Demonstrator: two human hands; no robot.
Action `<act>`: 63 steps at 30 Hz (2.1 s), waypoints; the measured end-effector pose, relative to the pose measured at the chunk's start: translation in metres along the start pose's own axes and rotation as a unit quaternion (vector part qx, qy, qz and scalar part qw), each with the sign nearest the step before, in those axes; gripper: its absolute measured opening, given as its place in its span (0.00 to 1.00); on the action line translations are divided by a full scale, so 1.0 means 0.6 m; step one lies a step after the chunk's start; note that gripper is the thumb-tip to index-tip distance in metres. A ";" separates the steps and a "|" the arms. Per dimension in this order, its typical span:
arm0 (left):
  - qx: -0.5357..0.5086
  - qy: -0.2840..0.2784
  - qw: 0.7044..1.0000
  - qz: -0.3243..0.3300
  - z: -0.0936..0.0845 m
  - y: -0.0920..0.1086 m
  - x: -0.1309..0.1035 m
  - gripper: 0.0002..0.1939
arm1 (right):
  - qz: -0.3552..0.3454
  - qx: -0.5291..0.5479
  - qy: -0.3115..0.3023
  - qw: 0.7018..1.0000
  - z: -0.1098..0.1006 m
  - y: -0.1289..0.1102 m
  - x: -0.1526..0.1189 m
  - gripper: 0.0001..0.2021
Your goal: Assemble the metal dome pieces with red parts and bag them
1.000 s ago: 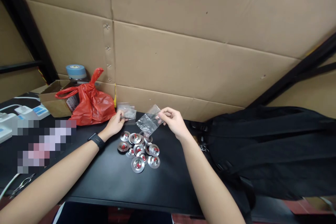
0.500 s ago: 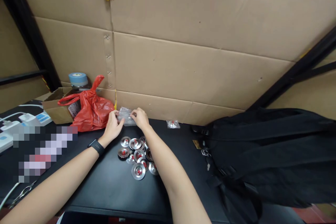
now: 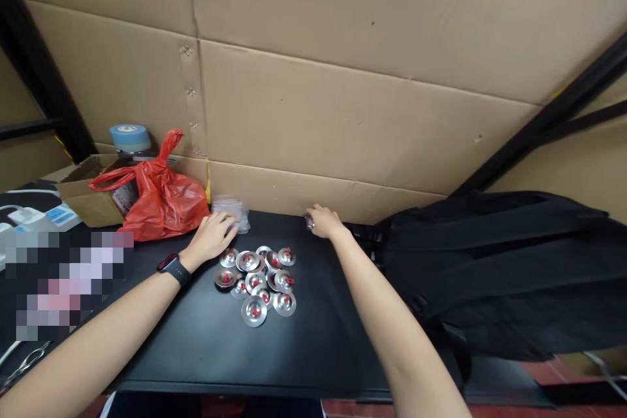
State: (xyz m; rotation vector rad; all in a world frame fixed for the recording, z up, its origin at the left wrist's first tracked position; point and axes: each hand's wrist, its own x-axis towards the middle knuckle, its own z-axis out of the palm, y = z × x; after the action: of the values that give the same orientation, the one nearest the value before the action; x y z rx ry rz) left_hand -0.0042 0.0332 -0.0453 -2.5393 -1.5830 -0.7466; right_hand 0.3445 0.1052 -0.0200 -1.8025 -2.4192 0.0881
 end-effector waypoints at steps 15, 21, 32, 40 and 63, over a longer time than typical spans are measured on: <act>-0.138 0.045 0.988 0.054 -0.018 0.024 -0.001 0.12 | -0.052 0.377 0.047 0.923 -0.049 -0.092 -0.109 0.20; -0.188 0.045 0.980 0.043 -0.027 0.020 -0.004 0.13 | -0.096 0.409 0.064 0.905 -0.089 -0.156 -0.090 0.20; -0.031 -0.042 0.991 0.125 -0.020 0.022 -0.009 0.17 | -0.143 0.241 0.073 0.957 -0.014 -0.210 0.006 0.14; -0.059 -0.020 0.997 0.053 -0.014 0.008 -0.002 0.14 | -0.098 0.192 -0.096 0.972 -0.003 -0.132 -0.082 0.14; -0.230 0.013 0.967 0.112 -0.038 0.094 -0.020 0.08 | -0.062 0.354 0.111 0.926 0.020 -0.171 -0.124 0.11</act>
State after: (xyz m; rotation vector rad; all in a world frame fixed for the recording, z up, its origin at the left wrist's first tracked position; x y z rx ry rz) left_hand 0.0312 -0.0101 -0.0192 -2.9344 -1.1899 -1.2324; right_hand 0.2662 0.0046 -0.0243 -1.2487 -1.9625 0.6211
